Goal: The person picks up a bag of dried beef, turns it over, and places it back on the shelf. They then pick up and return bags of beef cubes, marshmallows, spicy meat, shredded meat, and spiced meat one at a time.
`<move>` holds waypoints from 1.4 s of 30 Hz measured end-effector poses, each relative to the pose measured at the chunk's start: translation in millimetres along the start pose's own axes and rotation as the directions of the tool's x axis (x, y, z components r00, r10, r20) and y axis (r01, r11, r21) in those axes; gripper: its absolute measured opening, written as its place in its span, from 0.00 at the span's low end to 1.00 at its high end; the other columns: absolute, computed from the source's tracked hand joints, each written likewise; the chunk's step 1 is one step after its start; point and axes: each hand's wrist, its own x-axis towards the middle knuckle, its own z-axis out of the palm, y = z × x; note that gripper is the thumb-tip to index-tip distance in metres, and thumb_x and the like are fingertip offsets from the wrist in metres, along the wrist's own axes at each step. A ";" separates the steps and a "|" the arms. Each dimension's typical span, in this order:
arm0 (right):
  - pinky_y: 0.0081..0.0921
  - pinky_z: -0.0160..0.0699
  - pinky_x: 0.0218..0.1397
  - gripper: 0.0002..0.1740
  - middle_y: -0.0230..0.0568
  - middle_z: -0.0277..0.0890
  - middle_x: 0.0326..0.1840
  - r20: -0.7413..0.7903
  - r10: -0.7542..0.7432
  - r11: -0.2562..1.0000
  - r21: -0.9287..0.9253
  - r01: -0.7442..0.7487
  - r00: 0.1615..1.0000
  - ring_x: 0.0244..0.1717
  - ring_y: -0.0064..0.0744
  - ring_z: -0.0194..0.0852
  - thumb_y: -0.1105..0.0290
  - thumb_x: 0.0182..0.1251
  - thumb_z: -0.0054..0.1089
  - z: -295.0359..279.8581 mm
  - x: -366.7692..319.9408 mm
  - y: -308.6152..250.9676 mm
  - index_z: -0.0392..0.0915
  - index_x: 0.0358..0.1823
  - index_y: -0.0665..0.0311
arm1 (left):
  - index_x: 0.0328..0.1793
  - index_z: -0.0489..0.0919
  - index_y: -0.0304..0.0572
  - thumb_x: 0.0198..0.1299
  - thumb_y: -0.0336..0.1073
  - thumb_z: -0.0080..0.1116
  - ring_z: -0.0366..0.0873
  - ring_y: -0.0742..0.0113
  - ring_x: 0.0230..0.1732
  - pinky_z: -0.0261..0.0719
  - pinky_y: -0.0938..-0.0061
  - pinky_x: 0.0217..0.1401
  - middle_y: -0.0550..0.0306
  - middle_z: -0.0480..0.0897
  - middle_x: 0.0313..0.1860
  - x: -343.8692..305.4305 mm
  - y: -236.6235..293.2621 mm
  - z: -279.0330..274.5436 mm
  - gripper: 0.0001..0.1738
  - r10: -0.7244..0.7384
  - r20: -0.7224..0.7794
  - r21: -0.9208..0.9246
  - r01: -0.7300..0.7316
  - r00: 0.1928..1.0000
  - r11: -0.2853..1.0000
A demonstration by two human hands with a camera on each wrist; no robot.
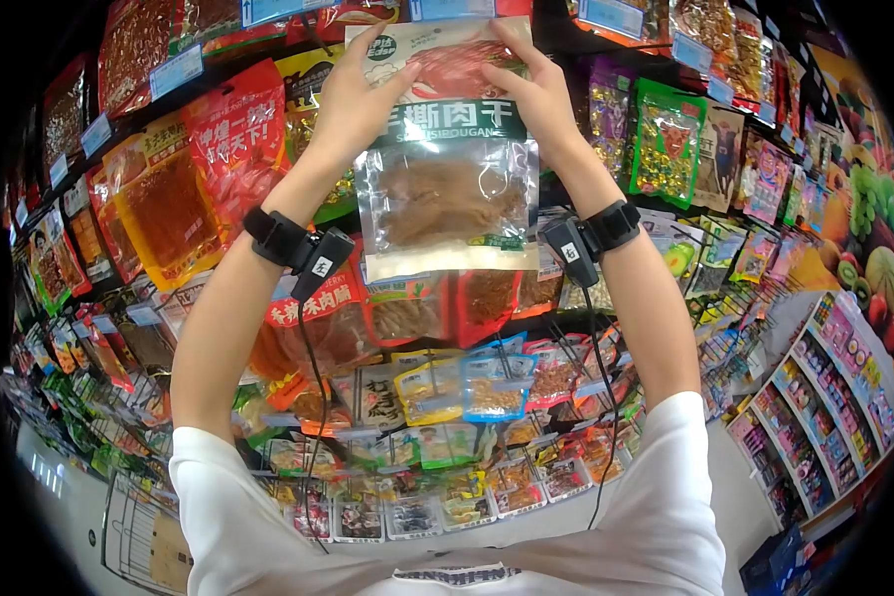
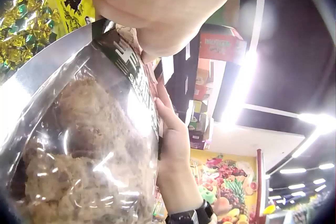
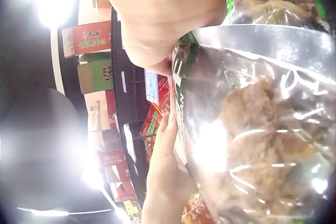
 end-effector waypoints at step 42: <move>0.33 0.75 0.67 0.33 0.49 0.82 0.64 0.016 -0.107 0.835 -0.541 0.099 0.994 0.62 0.45 0.81 0.55 0.68 0.67 -5.6 30.5 64.7 0.74 0.74 0.50 | 0.82 0.64 0.48 0.63 0.53 0.67 0.81 0.42 0.63 0.77 0.61 0.66 0.32 0.80 0.64 16.3 -50.9 32.3 0.44 -0.186 0.129 0.332 0.135 0.974 0.934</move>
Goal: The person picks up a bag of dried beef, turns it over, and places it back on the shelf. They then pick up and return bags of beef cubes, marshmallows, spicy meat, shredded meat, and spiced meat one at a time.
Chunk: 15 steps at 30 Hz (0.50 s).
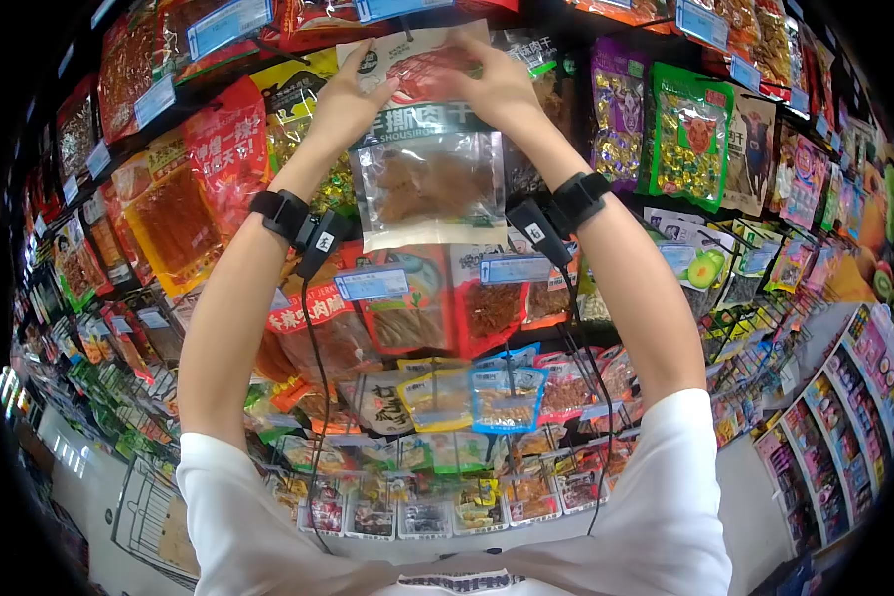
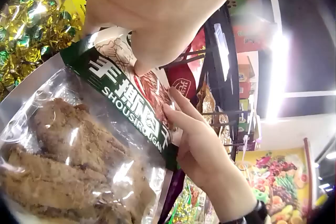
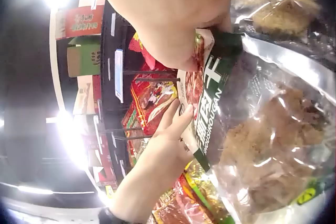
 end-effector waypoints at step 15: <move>0.48 0.84 0.48 0.38 0.50 0.83 0.38 0.113 0.031 0.911 -0.412 0.018 0.993 0.41 0.57 0.84 0.61 0.67 0.65 -31.4 -60.6 -0.9 0.65 0.79 0.44 | 0.87 0.53 0.55 0.65 0.56 0.63 0.75 0.33 0.68 0.74 0.55 0.70 0.27 0.77 0.65 -38.8 21.8 -30.5 0.49 -0.055 0.297 0.417 -0.078 0.953 0.905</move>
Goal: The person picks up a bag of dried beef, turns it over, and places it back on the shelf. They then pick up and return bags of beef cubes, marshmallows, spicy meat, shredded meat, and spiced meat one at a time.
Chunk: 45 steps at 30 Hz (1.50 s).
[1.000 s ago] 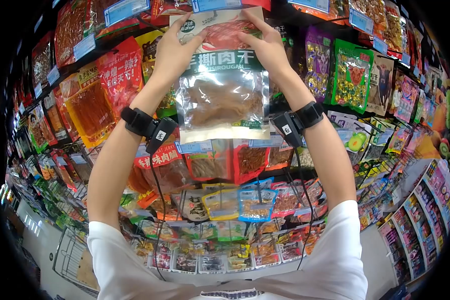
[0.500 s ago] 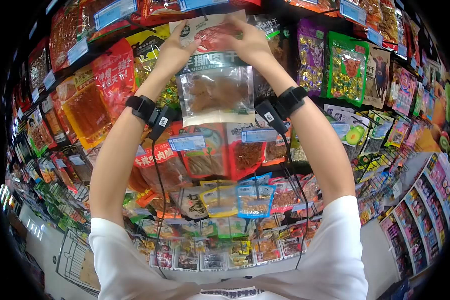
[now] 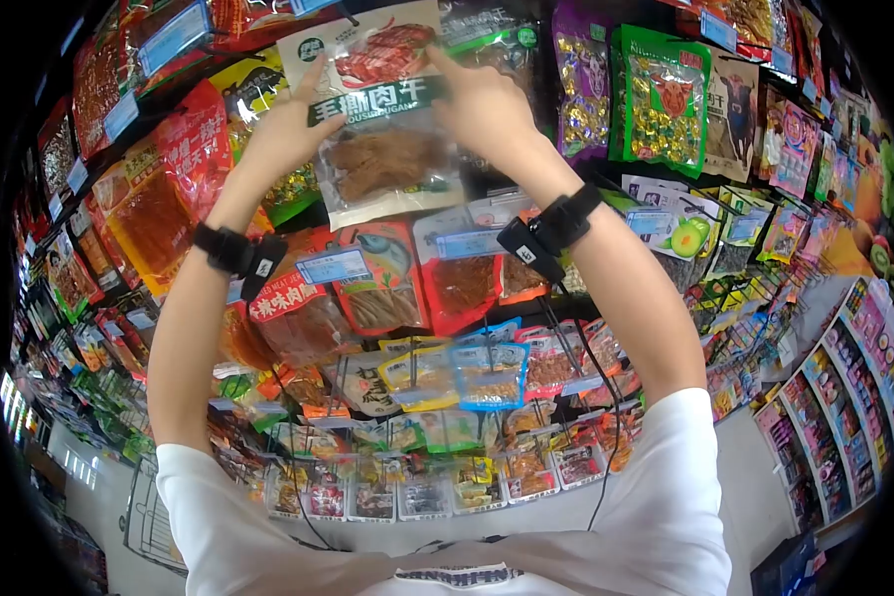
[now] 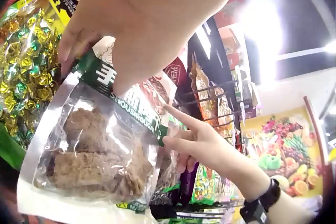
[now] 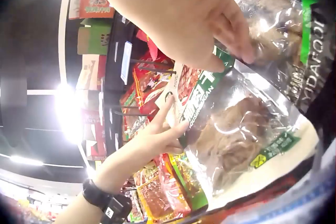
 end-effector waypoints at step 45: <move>0.41 0.73 0.67 0.28 0.60 0.76 0.65 0.643 -0.730 0.684 0.685 -0.250 -0.234 0.64 0.60 0.75 0.64 0.72 0.62 93.8 -477.7 -477.2 0.73 0.69 0.69 | 0.75 0.72 0.48 0.68 0.47 0.61 0.84 0.50 0.46 0.80 0.60 0.51 0.51 0.85 0.46 -868.1 49.0 -162.4 0.31 -0.537 0.835 0.143 0.896 0.120 0.421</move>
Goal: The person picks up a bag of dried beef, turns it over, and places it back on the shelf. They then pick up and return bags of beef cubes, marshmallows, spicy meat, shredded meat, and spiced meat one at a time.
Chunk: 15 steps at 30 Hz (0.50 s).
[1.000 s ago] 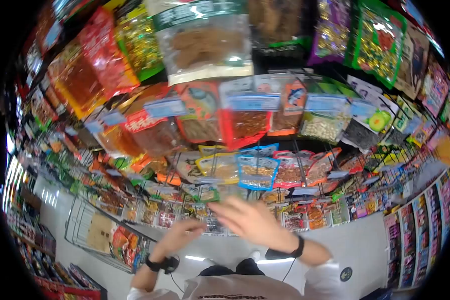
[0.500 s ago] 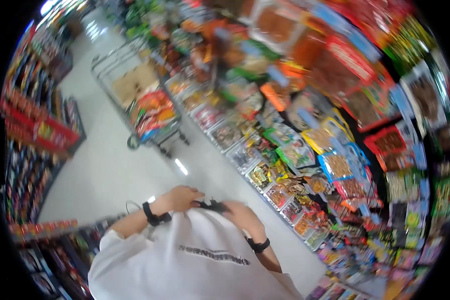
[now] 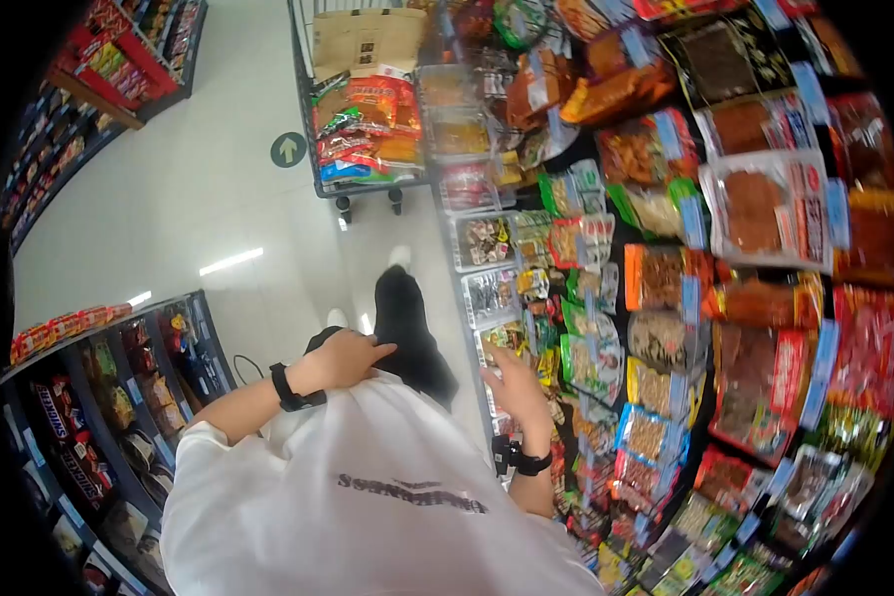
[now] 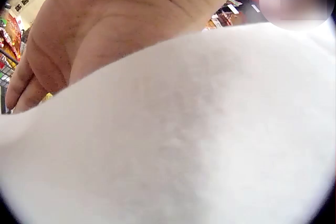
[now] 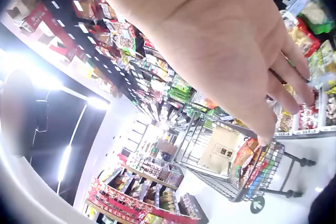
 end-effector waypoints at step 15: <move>0.44 0.78 0.58 0.25 0.53 0.77 0.58 0.198 -0.534 0.809 -0.165 0.565 0.822 0.56 0.59 0.76 0.65 0.73 0.60 -121.4 389.9 -44.5 0.72 0.68 0.65 | 0.66 0.77 0.46 0.61 0.40 0.67 0.82 0.48 0.48 0.80 0.56 0.53 0.49 0.83 0.46 157.4 -145.2 -176.3 0.27 -0.455 -0.298 -0.169 0.423 0.839 0.890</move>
